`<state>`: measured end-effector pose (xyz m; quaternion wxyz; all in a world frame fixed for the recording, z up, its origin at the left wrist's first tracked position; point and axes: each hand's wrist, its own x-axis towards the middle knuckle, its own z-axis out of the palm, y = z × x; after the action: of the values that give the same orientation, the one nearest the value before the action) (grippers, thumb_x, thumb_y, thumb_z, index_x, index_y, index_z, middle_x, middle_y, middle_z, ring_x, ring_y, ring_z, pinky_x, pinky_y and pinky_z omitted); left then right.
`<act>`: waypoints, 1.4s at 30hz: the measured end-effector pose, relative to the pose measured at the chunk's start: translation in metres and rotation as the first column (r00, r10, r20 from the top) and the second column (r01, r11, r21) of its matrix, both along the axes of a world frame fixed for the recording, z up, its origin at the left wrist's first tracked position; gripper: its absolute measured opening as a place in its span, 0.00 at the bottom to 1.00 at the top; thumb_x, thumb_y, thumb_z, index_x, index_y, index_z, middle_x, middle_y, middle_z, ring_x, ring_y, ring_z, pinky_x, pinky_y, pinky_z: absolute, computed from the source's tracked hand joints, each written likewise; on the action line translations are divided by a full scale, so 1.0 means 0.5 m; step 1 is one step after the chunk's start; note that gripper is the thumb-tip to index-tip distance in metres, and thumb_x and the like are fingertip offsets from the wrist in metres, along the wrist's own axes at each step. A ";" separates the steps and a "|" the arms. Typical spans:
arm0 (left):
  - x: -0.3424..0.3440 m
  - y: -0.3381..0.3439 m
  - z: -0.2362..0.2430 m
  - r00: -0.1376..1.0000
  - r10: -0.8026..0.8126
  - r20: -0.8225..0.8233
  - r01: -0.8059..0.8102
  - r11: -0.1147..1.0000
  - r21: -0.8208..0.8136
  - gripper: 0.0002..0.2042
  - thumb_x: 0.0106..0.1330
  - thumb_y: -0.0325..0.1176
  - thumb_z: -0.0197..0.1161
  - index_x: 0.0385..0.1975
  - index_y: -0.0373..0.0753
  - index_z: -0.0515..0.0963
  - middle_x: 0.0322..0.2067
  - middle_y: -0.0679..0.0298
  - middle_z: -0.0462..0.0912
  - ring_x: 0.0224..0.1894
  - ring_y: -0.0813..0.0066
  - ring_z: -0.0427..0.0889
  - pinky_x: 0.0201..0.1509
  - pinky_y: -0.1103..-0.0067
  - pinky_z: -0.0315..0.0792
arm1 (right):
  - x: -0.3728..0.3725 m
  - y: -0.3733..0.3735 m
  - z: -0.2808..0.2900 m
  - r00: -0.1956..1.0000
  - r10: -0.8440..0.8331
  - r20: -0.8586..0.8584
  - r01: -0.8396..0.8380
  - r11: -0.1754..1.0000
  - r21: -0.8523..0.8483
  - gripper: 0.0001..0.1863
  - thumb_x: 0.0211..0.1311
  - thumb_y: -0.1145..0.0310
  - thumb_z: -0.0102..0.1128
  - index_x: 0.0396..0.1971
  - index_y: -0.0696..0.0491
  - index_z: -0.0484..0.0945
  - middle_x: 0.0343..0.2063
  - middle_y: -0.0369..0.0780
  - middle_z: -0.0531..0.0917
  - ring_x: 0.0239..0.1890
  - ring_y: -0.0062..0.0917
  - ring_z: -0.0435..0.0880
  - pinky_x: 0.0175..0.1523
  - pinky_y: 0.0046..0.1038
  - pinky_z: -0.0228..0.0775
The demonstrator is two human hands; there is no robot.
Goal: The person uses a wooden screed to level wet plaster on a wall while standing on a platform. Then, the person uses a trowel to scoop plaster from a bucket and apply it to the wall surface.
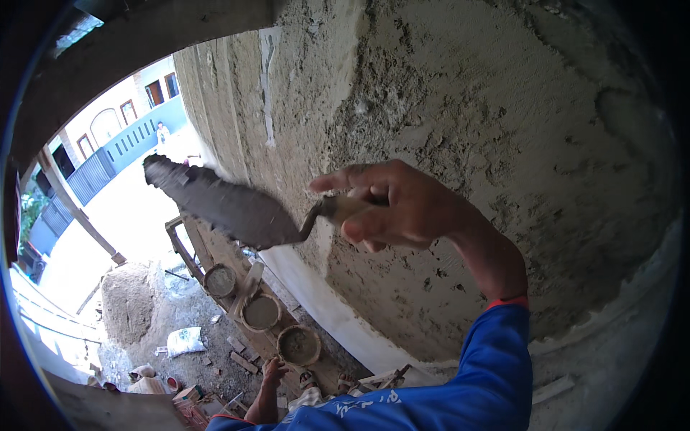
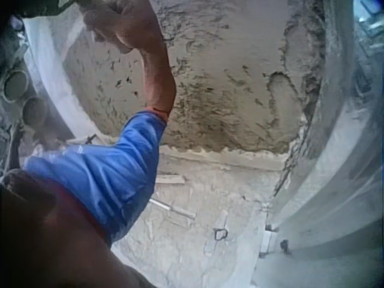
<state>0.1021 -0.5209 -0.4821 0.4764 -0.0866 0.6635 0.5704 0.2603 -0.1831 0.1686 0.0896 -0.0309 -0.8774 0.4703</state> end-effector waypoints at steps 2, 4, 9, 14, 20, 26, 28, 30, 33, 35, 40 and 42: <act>0.010 0.024 0.009 0.999 -0.036 0.013 0.036 0.999 0.003 0.23 0.63 0.43 0.53 0.54 0.37 0.62 0.44 0.48 0.75 0.34 0.61 0.81 0.29 0.70 0.73 | 0.011 0.080 0.008 0.975 -0.192 0.115 0.209 0.965 -0.158 0.29 0.55 0.58 0.63 0.54 0.57 0.69 0.25 0.44 0.80 0.23 0.20 0.79 0.22 0.21 0.73; 0.044 0.009 0.010 0.974 -0.227 -0.001 0.227 0.971 -0.082 0.23 0.63 0.43 0.53 0.53 0.36 0.63 0.42 0.48 0.76 0.32 0.60 0.82 0.27 0.70 0.72 | 0.054 0.203 0.032 0.665 -0.718 -0.204 0.739 0.596 0.312 0.35 0.57 0.49 0.57 0.57 0.59 0.64 0.26 0.43 0.79 0.21 0.20 0.77 0.21 0.20 0.73; 0.059 -0.072 -0.061 0.969 -0.249 0.010 0.248 0.963 -0.107 0.22 0.62 0.42 0.57 0.51 0.37 0.66 0.38 0.54 0.78 0.32 0.62 0.80 0.26 0.70 0.74 | 0.219 0.202 0.196 0.478 -0.608 -0.634 0.860 0.472 0.194 0.38 0.56 0.55 0.59 0.60 0.63 0.57 0.24 0.36 0.75 0.19 0.13 0.72 0.20 0.16 0.69; 0.062 -0.195 -0.182 0.973 -0.230 -0.003 0.229 0.967 0.112 0.15 0.61 0.38 0.58 0.42 0.37 0.67 0.35 0.52 0.79 0.28 0.60 0.81 0.23 0.70 0.74 | 0.155 0.104 0.007 0.693 -0.706 -0.145 0.703 0.616 0.356 0.28 0.57 0.62 0.56 0.55 0.61 0.65 0.26 0.37 0.75 0.21 0.14 0.73 0.22 0.18 0.69; 0.056 -0.189 -0.090 0.986 -0.094 0.138 0.101 0.994 -0.043 0.13 0.63 0.34 0.53 0.44 0.34 0.67 0.31 0.56 0.76 0.28 0.61 0.77 0.26 0.70 0.74 | 0.035 0.150 -0.121 0.659 -0.741 0.127 0.665 0.653 0.362 0.27 0.60 0.66 0.53 0.56 0.64 0.62 0.34 0.47 0.78 0.21 0.20 0.76 0.24 0.27 0.71; 0.042 -0.254 -0.079 0.997 -0.028 0.074 0.036 0.993 -0.113 0.14 0.62 0.39 0.54 0.42 0.38 0.68 0.29 0.56 0.77 0.24 0.64 0.78 0.22 0.69 0.72 | -0.023 0.194 -0.133 0.616 -0.780 0.109 0.743 0.621 0.250 0.34 0.61 0.66 0.52 0.61 0.66 0.52 0.38 0.48 0.77 0.19 0.21 0.75 0.23 0.27 0.71; 0.042 -0.275 -0.089 0.993 -0.011 0.121 0.030 0.988 -0.152 0.17 0.63 0.42 0.53 0.46 0.37 0.66 0.34 0.54 0.76 0.25 0.63 0.79 0.23 0.70 0.71 | -0.030 0.183 -0.124 0.600 -0.795 0.091 0.761 0.602 0.243 0.33 0.61 0.66 0.52 0.61 0.66 0.52 0.38 0.48 0.77 0.19 0.21 0.75 0.23 0.26 0.71; 0.041 -0.285 -0.091 0.983 0.010 0.184 0.032 0.974 -0.224 0.20 0.63 0.44 0.51 0.49 0.37 0.64 0.39 0.52 0.76 0.25 0.61 0.79 0.24 0.70 0.71 | -0.029 0.179 -0.118 0.577 -0.813 0.076 0.782 0.576 0.237 0.33 0.61 0.65 0.53 0.61 0.66 0.53 0.38 0.48 0.77 0.18 0.21 0.75 0.23 0.26 0.71; 0.039 -0.287 -0.105 0.980 -0.028 0.198 0.075 0.969 -0.235 0.24 0.63 0.46 0.50 0.53 0.37 0.62 0.43 0.50 0.76 0.25 0.59 0.80 0.24 0.71 0.70 | -0.014 0.182 -0.105 0.547 -0.833 0.087 0.788 0.547 0.283 0.32 0.60 0.65 0.53 0.60 0.66 0.55 0.37 0.49 0.77 0.19 0.21 0.76 0.22 0.26 0.71; 0.032 -0.290 -0.131 0.983 -0.088 0.159 0.118 0.975 -0.189 0.24 0.63 0.46 0.51 0.53 0.38 0.60 0.43 0.50 0.76 0.25 0.59 0.79 0.24 0.70 0.70 | -0.009 0.178 -0.094 0.522 -0.852 0.045 0.765 0.491 0.416 0.31 0.60 0.65 0.54 0.59 0.66 0.58 0.36 0.48 0.78 0.18 0.20 0.76 0.21 0.25 0.70; -0.005 -0.277 -0.190 0.978 -0.208 -0.033 0.206 0.976 -0.065 0.18 0.63 0.44 0.52 0.48 0.40 0.66 0.39 0.54 0.75 0.29 0.62 0.78 0.24 0.72 0.71 | -0.030 0.180 -0.073 0.556 -0.831 -0.011 0.651 0.427 0.627 0.30 0.61 0.64 0.53 0.58 0.65 0.60 0.42 0.51 0.77 0.32 0.29 0.79 0.33 0.30 0.73; -0.017 -0.229 -0.159 0.963 -0.120 0.242 0.141 0.987 -0.072 0.17 0.63 0.43 0.54 0.46 0.41 0.68 0.36 0.56 0.75 0.33 0.66 0.76 0.26 0.74 0.72 | -0.001 0.181 -0.069 0.539 -0.840 -0.063 0.618 0.344 0.707 0.29 0.61 0.63 0.53 0.56 0.66 0.62 0.44 0.53 0.77 0.41 0.38 0.81 0.41 0.34 0.75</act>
<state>0.0934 -0.6354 -0.5615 0.5844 -0.1311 0.6309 0.4932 0.2596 -0.0923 0.1338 0.1571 -0.4657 -0.8705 0.0255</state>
